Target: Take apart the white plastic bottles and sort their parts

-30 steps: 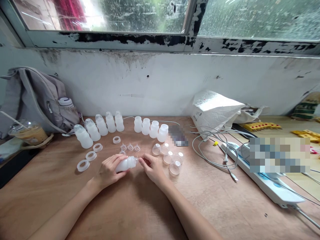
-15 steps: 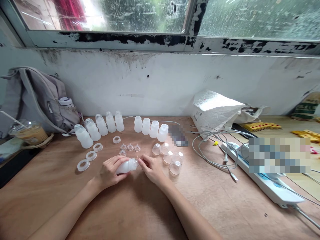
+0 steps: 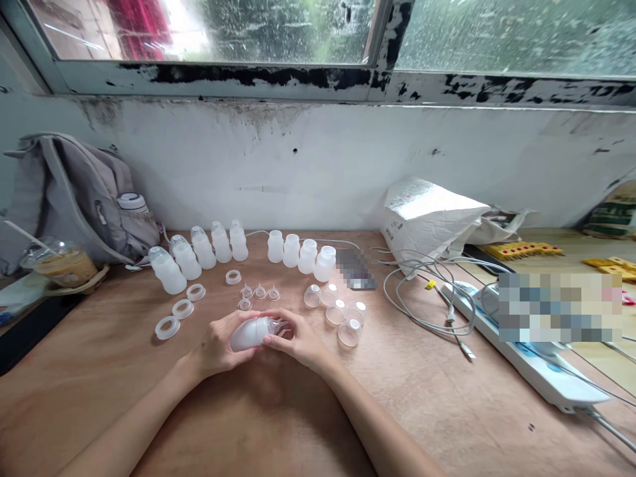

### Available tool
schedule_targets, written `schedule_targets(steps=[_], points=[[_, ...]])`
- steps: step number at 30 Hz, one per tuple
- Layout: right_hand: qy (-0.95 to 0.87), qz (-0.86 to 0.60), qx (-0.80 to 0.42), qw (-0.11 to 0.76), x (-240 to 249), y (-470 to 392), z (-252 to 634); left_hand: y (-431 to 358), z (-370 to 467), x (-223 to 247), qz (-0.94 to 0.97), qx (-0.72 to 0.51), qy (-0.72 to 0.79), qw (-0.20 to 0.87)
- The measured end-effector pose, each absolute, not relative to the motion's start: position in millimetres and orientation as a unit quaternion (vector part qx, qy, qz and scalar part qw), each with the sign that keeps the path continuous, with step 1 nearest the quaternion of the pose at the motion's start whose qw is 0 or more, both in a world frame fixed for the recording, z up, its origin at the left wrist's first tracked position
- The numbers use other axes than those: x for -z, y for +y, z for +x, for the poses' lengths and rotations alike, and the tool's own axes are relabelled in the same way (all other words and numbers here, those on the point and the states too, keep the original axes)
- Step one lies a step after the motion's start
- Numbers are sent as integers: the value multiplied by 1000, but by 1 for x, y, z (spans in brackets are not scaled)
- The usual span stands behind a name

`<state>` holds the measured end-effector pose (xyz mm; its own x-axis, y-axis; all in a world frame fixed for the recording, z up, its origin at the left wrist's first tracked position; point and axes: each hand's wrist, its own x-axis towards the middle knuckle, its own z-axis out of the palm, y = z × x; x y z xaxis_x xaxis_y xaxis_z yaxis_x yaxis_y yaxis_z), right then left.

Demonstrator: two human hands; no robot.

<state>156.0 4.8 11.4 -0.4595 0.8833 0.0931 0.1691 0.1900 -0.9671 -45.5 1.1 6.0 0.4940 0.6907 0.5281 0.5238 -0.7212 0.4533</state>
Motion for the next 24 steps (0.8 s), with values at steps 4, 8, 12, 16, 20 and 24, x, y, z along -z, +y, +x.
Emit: schedule_targets(steps=[4, 8, 12, 16, 20, 24], points=[[-665, -440, -485, 360, -8, 3, 153, -2, -41, -5, 843, -373, 356, 155], [-641, -461, -487, 373, -6, 1, 151, -5, -37, -5, 823, -366, 387, 196], [-652, -424, -518, 356, -10, -1, 149, -4, -38, -15, 791, -346, 431, 262], [-657, -441, -485, 372, -9, -1, 146, -3, -39, -23, 804, -275, 439, 294], [-652, -473, -446, 391, -5, -3, 141, -6, -36, -15, 826, -268, 455, 197], [-627, -498, -440, 406, -1, -4, 138, -9, -31, -2, 834, -300, 450, 108]])
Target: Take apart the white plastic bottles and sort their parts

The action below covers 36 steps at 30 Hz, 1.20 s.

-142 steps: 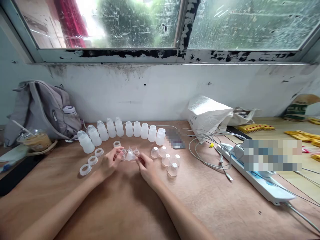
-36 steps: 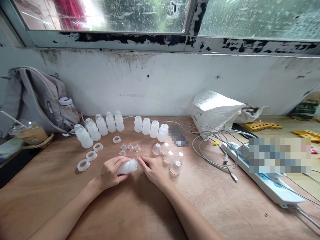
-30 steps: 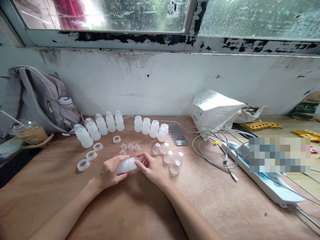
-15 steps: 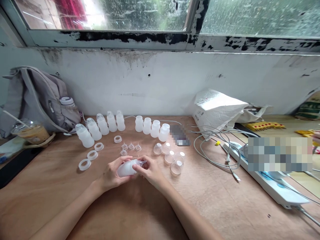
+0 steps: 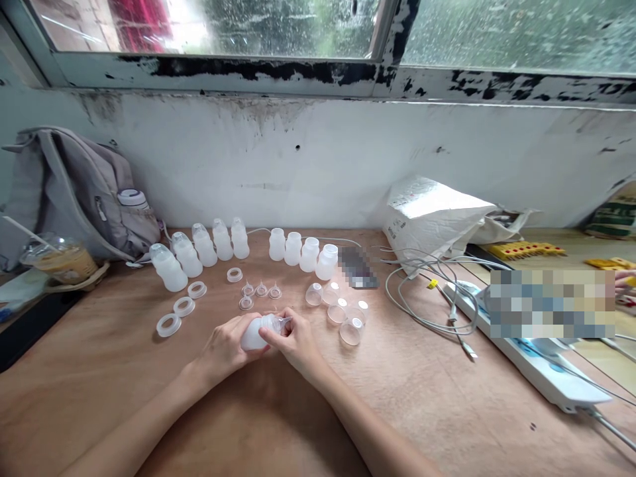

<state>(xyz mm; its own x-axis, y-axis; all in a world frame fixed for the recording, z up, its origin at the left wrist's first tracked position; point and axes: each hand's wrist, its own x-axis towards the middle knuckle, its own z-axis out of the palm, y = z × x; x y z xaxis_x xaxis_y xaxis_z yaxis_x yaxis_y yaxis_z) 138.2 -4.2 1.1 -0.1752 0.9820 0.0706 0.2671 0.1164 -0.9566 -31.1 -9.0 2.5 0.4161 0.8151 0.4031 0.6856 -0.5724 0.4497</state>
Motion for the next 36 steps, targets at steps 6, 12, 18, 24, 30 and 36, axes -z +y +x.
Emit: schedule_targets(steps=[6, 12, 18, 24, 30, 36], points=[[-605, -510, -431, 434, 0, -4, 136, -10, -27, 3, 835, -314, 449, 51], [-612, -502, -430, 434, -2, -1, 136, -9, -25, 3, 827, -315, 464, 52], [-639, -428, -489, 412, -8, 3, 149, -6, -29, 0, 806, -322, 490, 80], [-631, -557, -222, 493, -4, 19, 166, -4, -35, -2, 793, -334, 501, 96], [-646, -607, -119, 448, 14, 31, 174, -5, -34, -1, 803, -329, 489, 89], [-615, -631, -185, 435, 10, 28, 174, -3, -36, 0, 805, -331, 482, 102]])
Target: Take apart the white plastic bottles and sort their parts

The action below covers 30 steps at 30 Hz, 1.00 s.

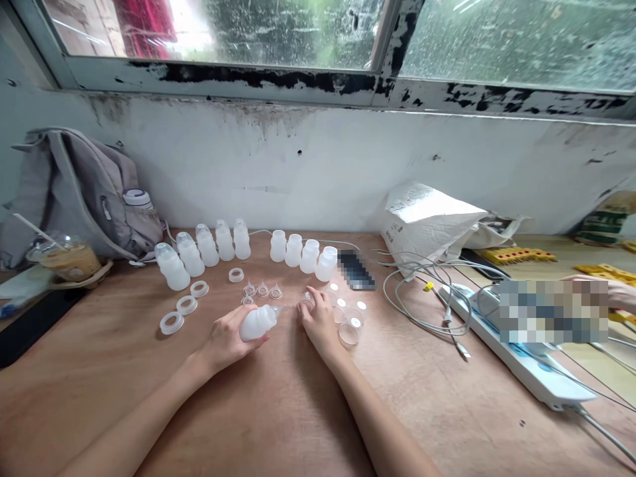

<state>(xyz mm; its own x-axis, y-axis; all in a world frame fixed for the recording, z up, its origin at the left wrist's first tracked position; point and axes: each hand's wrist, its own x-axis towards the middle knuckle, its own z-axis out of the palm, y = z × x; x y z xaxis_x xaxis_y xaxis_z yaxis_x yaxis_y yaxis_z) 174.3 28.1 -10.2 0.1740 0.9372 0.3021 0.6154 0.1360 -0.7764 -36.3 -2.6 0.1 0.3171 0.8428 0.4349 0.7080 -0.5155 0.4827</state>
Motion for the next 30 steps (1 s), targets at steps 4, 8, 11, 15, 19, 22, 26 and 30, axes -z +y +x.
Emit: schedule_targets(steps=[4, 8, 11, 15, 19, 22, 26, 30], points=[[-549, -571, -325, 516, 2, 24, 170, 2, -40, -3, 794, -351, 480, 125], [-477, -478, -417, 609, -5, 18, 163, 4, -44, -8, 789, -352, 471, 177], [-465, -457, -451, 609, -8, 13, 157, 3, -44, -9, 792, -346, 467, 187], [-480, -458, -484, 571, -9, 8, 150, 2, -43, -9, 793, -352, 463, 183], [-486, -455, -507, 547, -8, 6, 145, 2, -42, -8, 797, -348, 461, 177], [-495, -445, -519, 536, -8, 5, 145, 3, -43, -5, 801, -338, 462, 176], [-500, -417, -547, 526, -10, 3, 147, 3, -43, -4, 804, -331, 462, 174], [-493, -417, -564, 514, -9, 3, 146, 3, -43, -3, 807, -327, 462, 168]])
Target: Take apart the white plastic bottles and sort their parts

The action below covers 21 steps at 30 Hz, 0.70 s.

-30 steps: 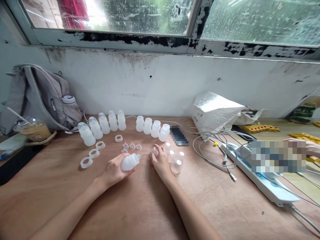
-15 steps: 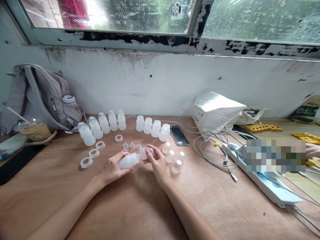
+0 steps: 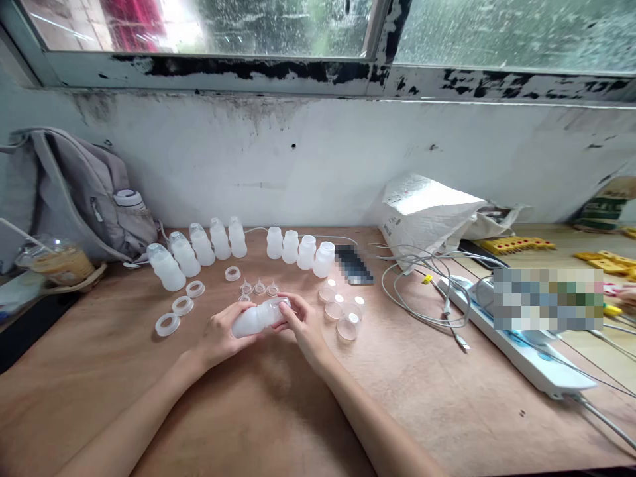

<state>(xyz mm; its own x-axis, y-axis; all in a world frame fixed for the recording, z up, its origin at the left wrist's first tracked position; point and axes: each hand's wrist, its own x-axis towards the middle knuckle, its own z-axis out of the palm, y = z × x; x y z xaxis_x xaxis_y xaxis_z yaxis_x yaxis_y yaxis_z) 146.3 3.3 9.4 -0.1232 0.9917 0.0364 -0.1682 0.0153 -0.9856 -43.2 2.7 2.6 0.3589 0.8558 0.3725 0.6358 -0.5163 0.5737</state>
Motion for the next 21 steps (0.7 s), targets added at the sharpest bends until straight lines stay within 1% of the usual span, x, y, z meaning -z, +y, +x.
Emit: schedule_targets(steps=[6, 14, 21], points=[[-493, -429, -554, 515, -8, 4, 145, 3, -43, 1, 811, -320, 465, 158], [-473, -405, -582, 523, -3, 2, 142, -1, -41, -1, 807, -329, 468, 148], [-488, -390, -605, 494, -2, 0, 144, -2, -40, -2, 809, -340, 457, 145]])
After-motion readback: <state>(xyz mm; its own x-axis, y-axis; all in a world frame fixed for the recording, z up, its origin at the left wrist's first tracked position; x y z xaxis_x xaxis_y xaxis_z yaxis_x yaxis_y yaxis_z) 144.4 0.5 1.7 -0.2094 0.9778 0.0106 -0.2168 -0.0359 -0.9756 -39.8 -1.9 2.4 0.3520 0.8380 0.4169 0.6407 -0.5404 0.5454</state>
